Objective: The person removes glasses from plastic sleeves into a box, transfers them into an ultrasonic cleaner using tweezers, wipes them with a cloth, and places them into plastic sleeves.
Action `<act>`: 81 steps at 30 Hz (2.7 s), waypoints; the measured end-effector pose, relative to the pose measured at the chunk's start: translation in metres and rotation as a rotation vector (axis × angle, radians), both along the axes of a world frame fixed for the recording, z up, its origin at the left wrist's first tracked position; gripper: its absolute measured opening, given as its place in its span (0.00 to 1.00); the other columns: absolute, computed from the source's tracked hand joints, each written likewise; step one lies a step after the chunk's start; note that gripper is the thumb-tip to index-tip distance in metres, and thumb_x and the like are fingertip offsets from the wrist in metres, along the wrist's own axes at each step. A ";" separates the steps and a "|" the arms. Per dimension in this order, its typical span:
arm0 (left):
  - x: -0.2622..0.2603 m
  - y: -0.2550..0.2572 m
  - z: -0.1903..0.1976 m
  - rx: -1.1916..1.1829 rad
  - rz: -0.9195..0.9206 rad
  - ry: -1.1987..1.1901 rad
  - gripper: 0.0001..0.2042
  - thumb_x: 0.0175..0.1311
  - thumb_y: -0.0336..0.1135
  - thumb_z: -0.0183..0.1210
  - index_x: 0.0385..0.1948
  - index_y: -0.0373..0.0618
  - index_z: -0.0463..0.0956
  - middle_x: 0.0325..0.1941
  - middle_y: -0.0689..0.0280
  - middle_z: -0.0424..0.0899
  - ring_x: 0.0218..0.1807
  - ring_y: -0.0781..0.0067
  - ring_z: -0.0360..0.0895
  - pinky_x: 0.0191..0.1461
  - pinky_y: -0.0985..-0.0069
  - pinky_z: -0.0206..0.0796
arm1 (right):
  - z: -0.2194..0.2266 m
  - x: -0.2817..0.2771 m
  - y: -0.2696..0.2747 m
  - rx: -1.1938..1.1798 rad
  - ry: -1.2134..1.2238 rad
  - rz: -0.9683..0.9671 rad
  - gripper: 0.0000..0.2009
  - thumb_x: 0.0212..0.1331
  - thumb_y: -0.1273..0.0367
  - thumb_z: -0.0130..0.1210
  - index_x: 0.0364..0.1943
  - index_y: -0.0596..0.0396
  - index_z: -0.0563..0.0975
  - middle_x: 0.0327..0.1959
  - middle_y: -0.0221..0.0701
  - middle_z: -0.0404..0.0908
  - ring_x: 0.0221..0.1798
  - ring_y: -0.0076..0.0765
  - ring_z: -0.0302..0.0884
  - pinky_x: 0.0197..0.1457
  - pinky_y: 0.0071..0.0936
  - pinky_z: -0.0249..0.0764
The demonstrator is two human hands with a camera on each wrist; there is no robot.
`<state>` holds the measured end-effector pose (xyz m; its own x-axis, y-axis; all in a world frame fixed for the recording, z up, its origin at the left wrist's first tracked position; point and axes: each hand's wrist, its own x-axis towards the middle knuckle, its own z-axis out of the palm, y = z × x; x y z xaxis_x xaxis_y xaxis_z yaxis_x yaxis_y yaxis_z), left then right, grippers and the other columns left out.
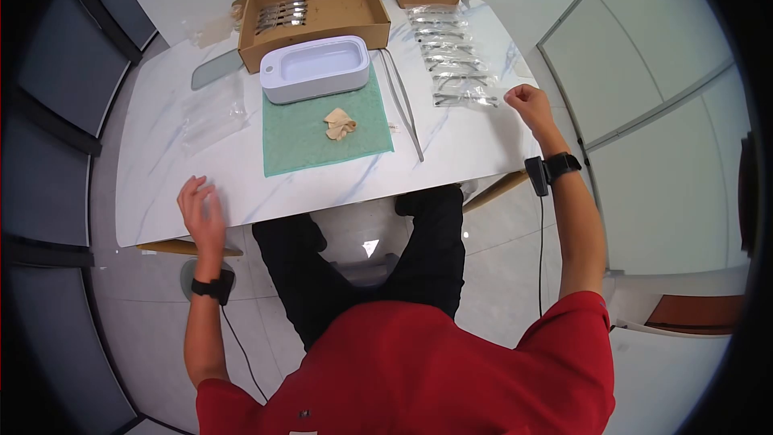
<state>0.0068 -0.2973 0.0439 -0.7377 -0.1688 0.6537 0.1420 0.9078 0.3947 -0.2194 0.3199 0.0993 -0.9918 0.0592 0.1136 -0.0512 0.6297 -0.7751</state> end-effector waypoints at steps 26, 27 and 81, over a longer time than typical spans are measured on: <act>-0.013 0.230 0.018 1.833 -0.948 -0.510 0.13 0.71 0.27 0.54 0.55 0.37 0.71 0.55 0.57 0.80 0.56 0.67 0.79 0.53 0.73 0.72 | 0.131 0.137 -0.147 -0.310 -0.197 0.605 0.07 0.65 0.73 0.56 0.43 0.61 0.81 0.36 0.29 0.85 0.42 0.21 0.80 0.48 0.20 0.72; -0.013 0.228 0.016 1.834 -0.931 -0.478 0.11 0.71 0.27 0.54 0.52 0.37 0.73 0.53 0.57 0.81 0.54 0.68 0.80 0.52 0.74 0.72 | 0.130 0.135 -0.145 -0.310 -0.199 0.608 0.07 0.65 0.73 0.56 0.43 0.61 0.81 0.36 0.29 0.85 0.42 0.21 0.80 0.48 0.20 0.72; -0.057 -0.066 0.031 0.919 -0.075 -0.374 0.11 0.66 0.34 0.59 0.45 0.39 0.77 0.41 0.61 0.87 0.38 0.78 0.82 0.40 0.82 0.67 | 0.043 0.132 -0.149 -0.506 -0.363 0.371 0.05 0.60 0.74 0.57 0.39 0.58 0.80 0.30 0.31 0.84 0.25 0.15 0.70 0.29 0.14 0.65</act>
<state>-0.0498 -0.3636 0.0745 -0.8990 -0.4377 0.0154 -0.0907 0.2205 0.9712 -0.0877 0.1708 0.1420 -0.9268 -0.3302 -0.1789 0.1241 0.1804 -0.9757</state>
